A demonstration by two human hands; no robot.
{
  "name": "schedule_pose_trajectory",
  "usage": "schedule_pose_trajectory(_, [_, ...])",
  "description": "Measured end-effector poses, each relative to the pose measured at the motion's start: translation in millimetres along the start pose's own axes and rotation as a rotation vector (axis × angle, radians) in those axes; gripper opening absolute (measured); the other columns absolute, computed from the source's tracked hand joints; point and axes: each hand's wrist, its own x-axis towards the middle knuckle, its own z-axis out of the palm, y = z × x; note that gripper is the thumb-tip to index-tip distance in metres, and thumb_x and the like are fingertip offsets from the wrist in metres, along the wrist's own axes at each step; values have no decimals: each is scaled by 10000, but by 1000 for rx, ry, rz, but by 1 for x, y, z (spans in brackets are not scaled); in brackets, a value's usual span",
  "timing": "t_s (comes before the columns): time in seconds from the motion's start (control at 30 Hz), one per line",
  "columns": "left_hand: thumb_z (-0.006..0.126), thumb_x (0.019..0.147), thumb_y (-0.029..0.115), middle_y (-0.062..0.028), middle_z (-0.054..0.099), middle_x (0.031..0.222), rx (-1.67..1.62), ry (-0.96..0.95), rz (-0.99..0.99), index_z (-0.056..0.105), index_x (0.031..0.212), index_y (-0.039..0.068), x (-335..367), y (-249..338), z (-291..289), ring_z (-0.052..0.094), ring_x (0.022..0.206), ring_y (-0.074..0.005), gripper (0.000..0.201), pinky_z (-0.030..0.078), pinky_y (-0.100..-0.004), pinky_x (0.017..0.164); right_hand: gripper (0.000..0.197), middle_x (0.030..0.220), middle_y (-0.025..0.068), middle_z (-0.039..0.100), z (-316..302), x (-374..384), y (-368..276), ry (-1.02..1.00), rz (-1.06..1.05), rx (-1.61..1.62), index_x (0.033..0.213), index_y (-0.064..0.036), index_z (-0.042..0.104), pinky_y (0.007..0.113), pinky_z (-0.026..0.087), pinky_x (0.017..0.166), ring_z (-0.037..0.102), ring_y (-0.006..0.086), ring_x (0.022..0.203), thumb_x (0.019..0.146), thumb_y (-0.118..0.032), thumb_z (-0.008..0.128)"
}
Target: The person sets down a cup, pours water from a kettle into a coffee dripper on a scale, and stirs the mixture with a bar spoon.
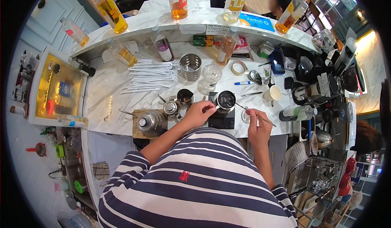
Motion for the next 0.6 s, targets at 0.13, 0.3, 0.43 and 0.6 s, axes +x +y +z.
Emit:
schedule_pose_trajectory(0.13, [721, 994, 218, -40, 704, 873, 43, 16, 39, 737, 1072, 7, -2, 7, -2, 613, 752, -115, 226, 510, -296, 717, 68, 933, 133, 767, 0, -5, -4, -34, -42, 16, 961, -5, 763, 382, 550, 753, 710, 298, 835, 971, -28, 700])
schedule_pose_trajectory(0.3, [725, 993, 220, -47, 696, 861, 20, 13, 50, 716, 1110, 5, -5, 7, 1, 604, 741, -122, 246, 506, -298, 717, 55, 900, 126, 752, 7, -8, -4, -21, -72, 35, 981, -13, 754, 381, 527, 742, 683, 296, 797, 957, -9, 705])
schedule_pose_trajectory(0.43, [724, 996, 228, -45, 690, 851, 17, 18, 29, 715, 1098, 4, -5, 10, 1, 595, 737, -123, 247, 504, -307, 713, 62, 898, 123, 750, 9, -13, -4, 16, -58, 45, 986, -15, 756, 381, 523, 737, 679, 295, 791, 960, -7, 701])
schedule_pose_trajectory(0.6, [721, 998, 235, -47, 686, 843, 7, 16, 12, 715, 1096, -1, -5, 6, 5, 593, 738, -122, 255, 498, -311, 705, 57, 887, 121, 745, 15, -12, -4, 6, -107, 15, 959, 2, 749, 383, 527, 753, 678, 296, 799, 963, -5, 693])
